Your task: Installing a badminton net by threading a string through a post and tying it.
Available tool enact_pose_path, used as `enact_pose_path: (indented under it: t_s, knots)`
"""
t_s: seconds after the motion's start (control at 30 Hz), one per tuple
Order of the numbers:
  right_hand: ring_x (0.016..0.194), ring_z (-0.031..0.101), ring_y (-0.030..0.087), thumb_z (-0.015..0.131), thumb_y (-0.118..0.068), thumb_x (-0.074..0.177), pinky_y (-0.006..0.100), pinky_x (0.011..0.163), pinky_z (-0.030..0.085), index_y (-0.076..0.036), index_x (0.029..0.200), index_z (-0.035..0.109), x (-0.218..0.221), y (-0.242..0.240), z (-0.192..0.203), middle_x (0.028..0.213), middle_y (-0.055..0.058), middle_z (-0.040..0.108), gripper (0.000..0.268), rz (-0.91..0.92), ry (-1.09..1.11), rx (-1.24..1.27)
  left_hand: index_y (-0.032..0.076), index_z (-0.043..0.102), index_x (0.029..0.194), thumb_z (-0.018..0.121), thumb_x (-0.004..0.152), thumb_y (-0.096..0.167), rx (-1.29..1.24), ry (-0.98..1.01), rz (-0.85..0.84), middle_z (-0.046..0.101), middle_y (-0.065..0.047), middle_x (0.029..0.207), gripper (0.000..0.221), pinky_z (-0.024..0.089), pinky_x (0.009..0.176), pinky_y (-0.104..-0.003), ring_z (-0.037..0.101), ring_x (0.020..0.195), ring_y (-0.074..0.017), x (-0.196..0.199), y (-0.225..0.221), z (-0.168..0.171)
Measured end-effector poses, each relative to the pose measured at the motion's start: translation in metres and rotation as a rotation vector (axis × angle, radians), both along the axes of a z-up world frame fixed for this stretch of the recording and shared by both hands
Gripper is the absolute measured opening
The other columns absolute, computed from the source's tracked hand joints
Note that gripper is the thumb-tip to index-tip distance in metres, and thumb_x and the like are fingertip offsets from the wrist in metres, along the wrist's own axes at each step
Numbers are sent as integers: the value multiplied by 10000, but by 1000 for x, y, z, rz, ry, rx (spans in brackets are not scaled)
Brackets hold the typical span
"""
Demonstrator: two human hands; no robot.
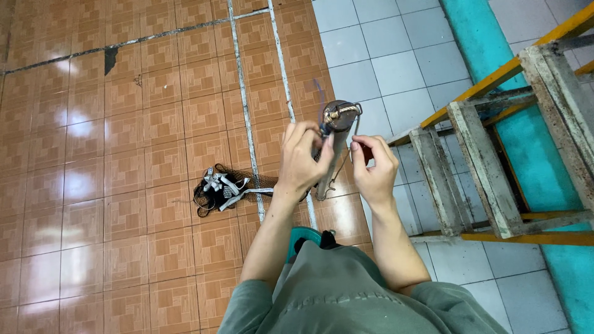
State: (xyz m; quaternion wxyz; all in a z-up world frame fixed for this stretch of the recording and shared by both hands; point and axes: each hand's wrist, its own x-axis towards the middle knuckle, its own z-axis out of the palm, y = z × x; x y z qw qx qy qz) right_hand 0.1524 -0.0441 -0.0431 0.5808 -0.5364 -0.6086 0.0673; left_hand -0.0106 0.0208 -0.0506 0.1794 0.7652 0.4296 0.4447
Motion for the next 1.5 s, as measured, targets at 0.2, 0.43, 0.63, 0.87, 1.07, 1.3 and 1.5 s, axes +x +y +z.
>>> enact_pose_path:
  t_s: [0.2, 0.43, 0.63, 0.87, 1.07, 1.3, 1.5]
  knots:
    - [785, 699, 310, 696, -49, 993, 367, 620, 553, -39, 1096, 745, -13, 0, 8, 941, 112, 698, 114, -8, 6, -36, 25, 652, 1074, 730, 947, 148, 25, -26, -34, 598, -187, 1329, 193, 493, 1053, -478, 576, 1250, -335, -7, -2, 41]
    - [800, 720, 418, 673, -123, 1024, 464, 633, 554, -41, 1179, 719, -8, 1, -21, 948, 189, 731, 182, -36, -87, -195, 107, 634, 1334, 632, 1024, 171, 15, -86, -99, 598, -111, 1043, 317, 607, 835, -448, 685, 982, -355, 0, 6, 12]
    - [767, 722, 360, 676, -212, 1039, 460, 629, 549, -100, 1180, 709, -17, -9, -5, 926, 134, 735, 184, -78, -211, -264, 67, 621, 1248, 688, 983, 163, 2, -81, -91, 589, -109, 1004, 290, 605, 793, -409, 686, 921, -330, -2, -3, 15]
    - [802, 711, 334, 668, -109, 1035, 387, 623, 548, -72, 1203, 725, -29, 1, 3, 964, 131, 717, 181, -88, -76, -71, 62, 611, 1006, 705, 844, 84, -148, -83, -111, 578, -93, 801, 188, 559, 659, -412, 676, 734, -291, -13, -8, 11]
    - [847, 730, 355, 637, -176, 1065, 429, 676, 555, -78, 1125, 769, -44, 12, -10, 971, 135, 737, 175, -8, 28, -104, 60, 669, 958, 690, 861, 115, -174, -69, -124, 616, -70, 788, 114, 549, 624, -343, 661, 680, -211, -18, -14, 13]
    - [859, 724, 228, 681, -182, 1040, 414, 746, 564, -80, 1119, 775, -56, 16, -8, 914, 134, 763, 160, -21, 245, -232, 48, 741, 877, 725, 857, 166, 241, 188, -51, 597, -164, 1243, 121, 451, 954, -409, 494, 1167, -303, -23, -16, 19]
    - [776, 708, 243, 752, -135, 969, 379, 698, 548, -96, 988, 780, -56, 15, -7, 832, 117, 715, 52, -57, 182, -204, 91, 705, 857, 734, 789, 185, 262, 214, -43, 689, -66, 978, 120, 467, 829, -363, 565, 1011, -229, -22, -16, -21]
